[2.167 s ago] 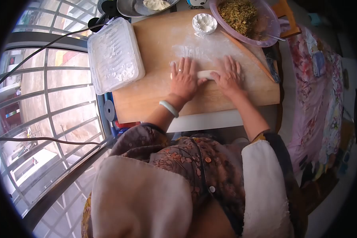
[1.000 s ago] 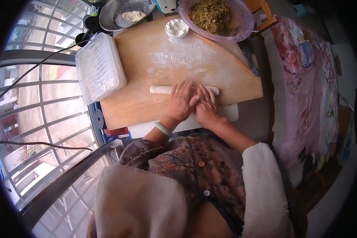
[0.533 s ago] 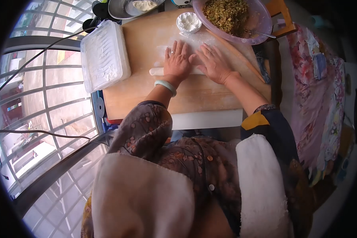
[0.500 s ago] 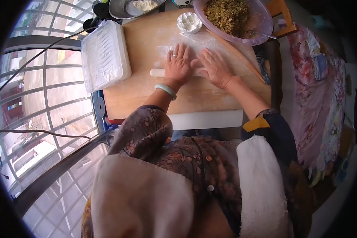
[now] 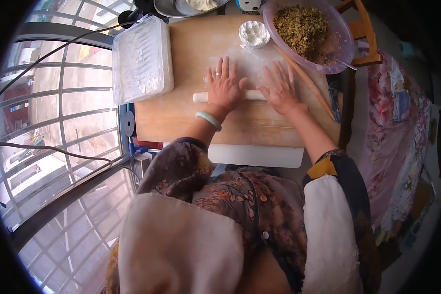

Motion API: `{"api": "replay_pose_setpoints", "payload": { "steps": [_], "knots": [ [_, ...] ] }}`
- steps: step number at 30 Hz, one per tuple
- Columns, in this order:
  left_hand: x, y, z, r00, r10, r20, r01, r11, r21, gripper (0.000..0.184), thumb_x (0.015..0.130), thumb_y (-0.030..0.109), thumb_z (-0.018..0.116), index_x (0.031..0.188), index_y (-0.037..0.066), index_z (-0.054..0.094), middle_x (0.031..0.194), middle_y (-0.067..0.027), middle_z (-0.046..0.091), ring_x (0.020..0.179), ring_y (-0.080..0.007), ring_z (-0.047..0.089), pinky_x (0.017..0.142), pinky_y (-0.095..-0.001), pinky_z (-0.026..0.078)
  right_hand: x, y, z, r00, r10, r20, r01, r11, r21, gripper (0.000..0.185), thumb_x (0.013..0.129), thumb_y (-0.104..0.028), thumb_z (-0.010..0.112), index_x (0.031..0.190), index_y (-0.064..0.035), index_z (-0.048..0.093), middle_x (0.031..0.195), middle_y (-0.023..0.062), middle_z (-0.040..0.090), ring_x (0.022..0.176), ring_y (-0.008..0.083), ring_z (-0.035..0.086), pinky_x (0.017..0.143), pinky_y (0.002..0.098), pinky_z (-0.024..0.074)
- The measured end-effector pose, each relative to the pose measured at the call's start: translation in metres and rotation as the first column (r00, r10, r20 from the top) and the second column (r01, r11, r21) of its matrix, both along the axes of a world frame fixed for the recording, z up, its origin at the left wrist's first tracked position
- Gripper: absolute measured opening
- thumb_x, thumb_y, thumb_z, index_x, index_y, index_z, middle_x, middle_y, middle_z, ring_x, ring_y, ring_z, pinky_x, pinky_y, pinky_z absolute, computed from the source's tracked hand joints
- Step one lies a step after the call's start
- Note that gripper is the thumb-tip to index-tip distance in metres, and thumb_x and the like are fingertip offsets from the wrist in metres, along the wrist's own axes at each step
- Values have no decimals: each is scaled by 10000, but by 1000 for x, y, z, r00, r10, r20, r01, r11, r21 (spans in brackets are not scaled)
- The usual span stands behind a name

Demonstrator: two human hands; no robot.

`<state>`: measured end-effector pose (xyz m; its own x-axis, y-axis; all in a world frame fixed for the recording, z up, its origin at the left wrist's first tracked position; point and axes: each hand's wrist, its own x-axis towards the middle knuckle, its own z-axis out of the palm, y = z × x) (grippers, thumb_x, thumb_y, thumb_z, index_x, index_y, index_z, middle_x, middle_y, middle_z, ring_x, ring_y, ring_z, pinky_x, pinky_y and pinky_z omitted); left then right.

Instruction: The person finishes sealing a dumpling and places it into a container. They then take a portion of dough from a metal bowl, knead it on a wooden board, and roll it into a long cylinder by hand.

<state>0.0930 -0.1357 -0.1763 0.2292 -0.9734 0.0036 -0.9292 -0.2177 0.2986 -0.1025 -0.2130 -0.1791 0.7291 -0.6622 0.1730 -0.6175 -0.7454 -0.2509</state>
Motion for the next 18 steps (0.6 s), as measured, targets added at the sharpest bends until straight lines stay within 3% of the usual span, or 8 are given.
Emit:
{"api": "replay_pose_setpoints", "payload": {
  "steps": [3,6,7,8,10,13,15,18],
  "knots": [
    [10,-15,-9,1000,14,19,-15,1000,20,684,969,457,470,1512,62,342,1608,-176,250,1506,-363,176,1185,-589,143,41,-20,3,997,45,59,-54,987,149,610,964,-451,534,1399,-28,472,1421,242,474,1380,375,393,1158,514,261],
    [2,0,-7,996,-53,75,50,998,39,710,924,428,521,1505,57,353,1602,-168,273,1508,-344,193,1184,-570,169,87,26,7,934,-35,356,-80,949,305,584,966,-430,530,1376,-16,489,1386,234,511,1333,378,445,1130,471,320],
    [-4,18,-1,997,-71,41,70,997,33,705,926,421,519,1507,59,350,1601,-167,276,1507,-335,199,1186,-564,167,83,45,-2,955,-23,295,-34,982,185,583,966,-414,532,1381,-8,483,1388,230,512,1328,374,452,1124,480,321],
    [-8,36,6,996,-84,16,84,996,25,700,928,413,517,1509,61,348,1601,-165,279,1507,-327,205,1187,-558,164,73,63,4,946,-57,319,-42,954,297,623,964,-437,531,1400,3,464,1402,230,505,1340,372,440,1135,477,304],
    [-20,83,7,978,-201,57,195,976,98,702,941,432,509,1514,64,340,1602,-155,281,1504,-316,212,1191,-554,151,39,106,14,978,12,210,-70,959,273,754,943,-472,559,1463,43,376,1459,240,452,1405,374,369,1180,492,219],
    [-35,142,2,974,-216,-70,217,976,8,682,955,468,488,1489,57,384,1562,-162,355,1476,-323,274,1177,-569,170,-5,163,21,993,39,112,-74,941,330,732,928,-380,610,1486,19,355,1505,234,394,1454,375,293,1193,524,180],
    [-34,152,12,971,-186,-149,194,980,41,694,958,484,486,1493,55,379,1562,-163,353,1474,-326,277,1178,-570,167,5,151,16,999,38,21,-42,957,286,709,934,-371,597,1482,15,366,1509,239,381,1457,379,282,1195,523,175],
    [-6,107,4,990,-130,-49,130,991,1,691,962,474,489,1492,45,377,1559,-174,353,1476,-334,269,1178,-575,169,35,102,5,997,-15,-76,28,984,174,644,950,-370,558,1444,17,416,1521,245,360,1460,379,264,1192,541,162]
  ]
}}
